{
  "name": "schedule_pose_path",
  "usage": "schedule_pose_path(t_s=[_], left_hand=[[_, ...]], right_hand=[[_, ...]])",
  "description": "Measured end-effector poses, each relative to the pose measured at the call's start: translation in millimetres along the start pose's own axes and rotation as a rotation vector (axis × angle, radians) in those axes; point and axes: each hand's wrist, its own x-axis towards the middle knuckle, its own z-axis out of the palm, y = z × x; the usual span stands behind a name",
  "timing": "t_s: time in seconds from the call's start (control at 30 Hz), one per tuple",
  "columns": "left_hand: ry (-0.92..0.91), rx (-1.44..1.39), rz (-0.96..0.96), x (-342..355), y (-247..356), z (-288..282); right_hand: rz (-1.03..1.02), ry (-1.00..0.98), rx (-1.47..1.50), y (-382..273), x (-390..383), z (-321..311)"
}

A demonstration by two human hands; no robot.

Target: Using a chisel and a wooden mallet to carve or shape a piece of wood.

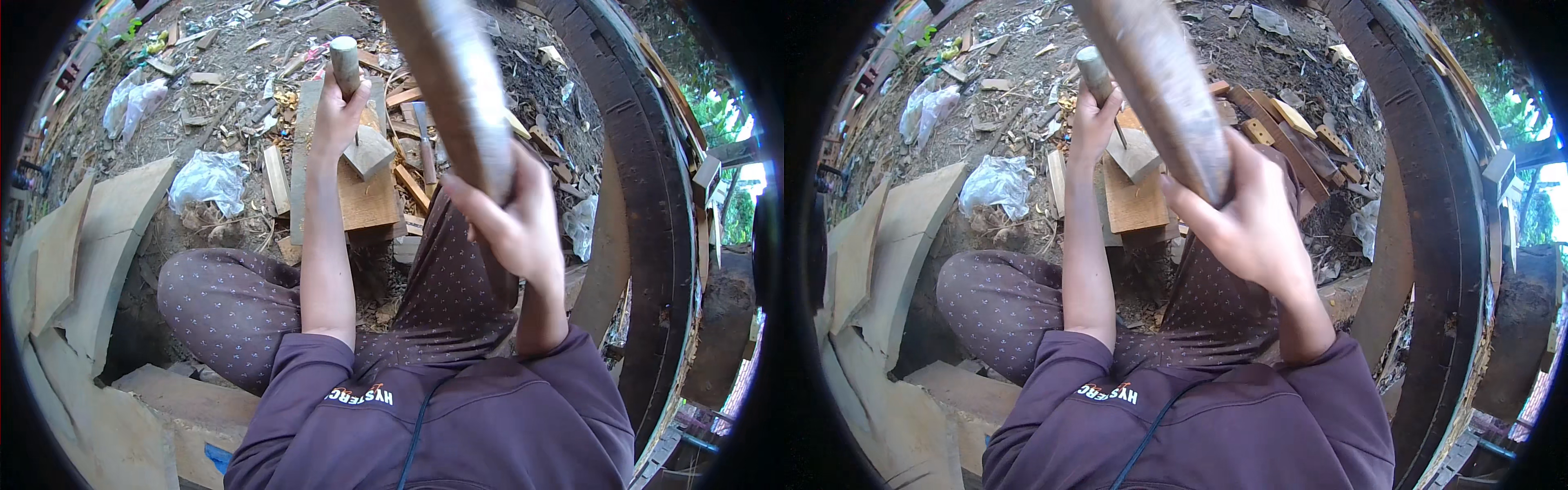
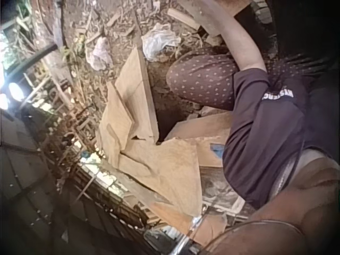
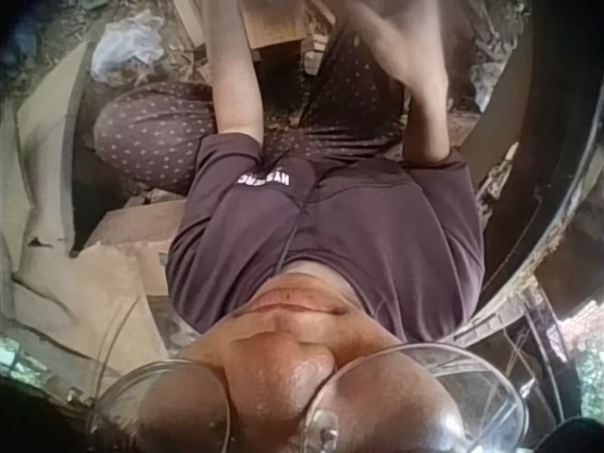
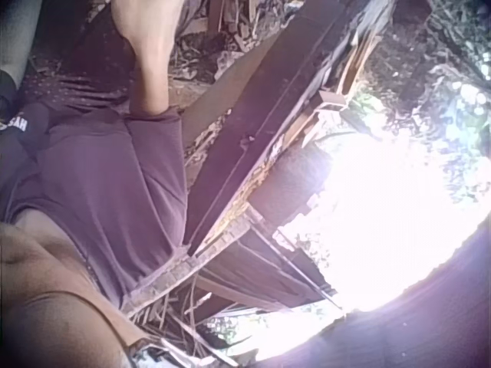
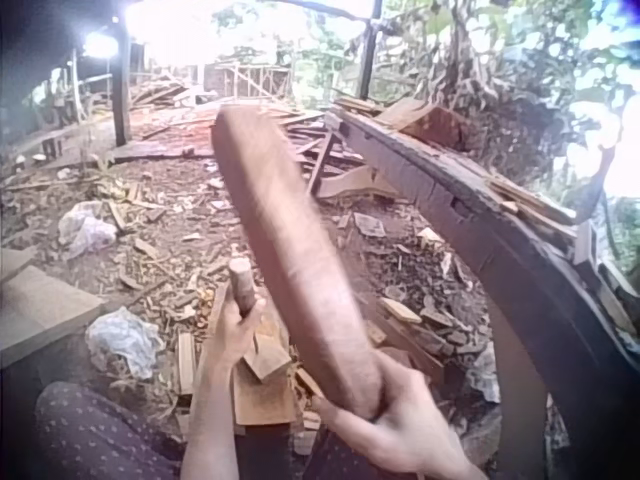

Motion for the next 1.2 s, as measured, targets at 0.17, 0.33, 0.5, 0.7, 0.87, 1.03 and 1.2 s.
schedule_pose_path(t_s=[0.17,0.33,0.5,0.7,0.87,1.03,1.2], left_hand=[[-0.044,0.053,0.092,-0.3,-0.9,5.3],[0.02,0.023,0.036,-2.8,2.1,3.8],[-0.05,-0.002,0.068,-3.4,-6.7,4.6],[0.008,0.003,0.011,-7.0,-0.5,5.2],[0.013,0.04,0.073,-6.8,-5.9,2.3],[0.045,0.013,0.034,-7.3,-7.2,-1.4],[0.047,0.022,0.044,-10.0,1.3,-1.2]], right_hand=[[0.045,-0.083,-0.298,-5.9,21.4,-5.3],[-0.136,0.118,-0.016,-15.8,8.3,-13.4],[0.1,-0.137,-0.311,13.3,12.3,5.8],[0.059,0.05,-0.118,-26.6,0.0,-11.6],[0.139,-0.097,-0.125,0.2,0.4,-0.3],[0.077,-0.024,-0.243,11.0,9.1,2.7],[-0.061,0.099,0.05,-15.3,-4.5,2.7]])
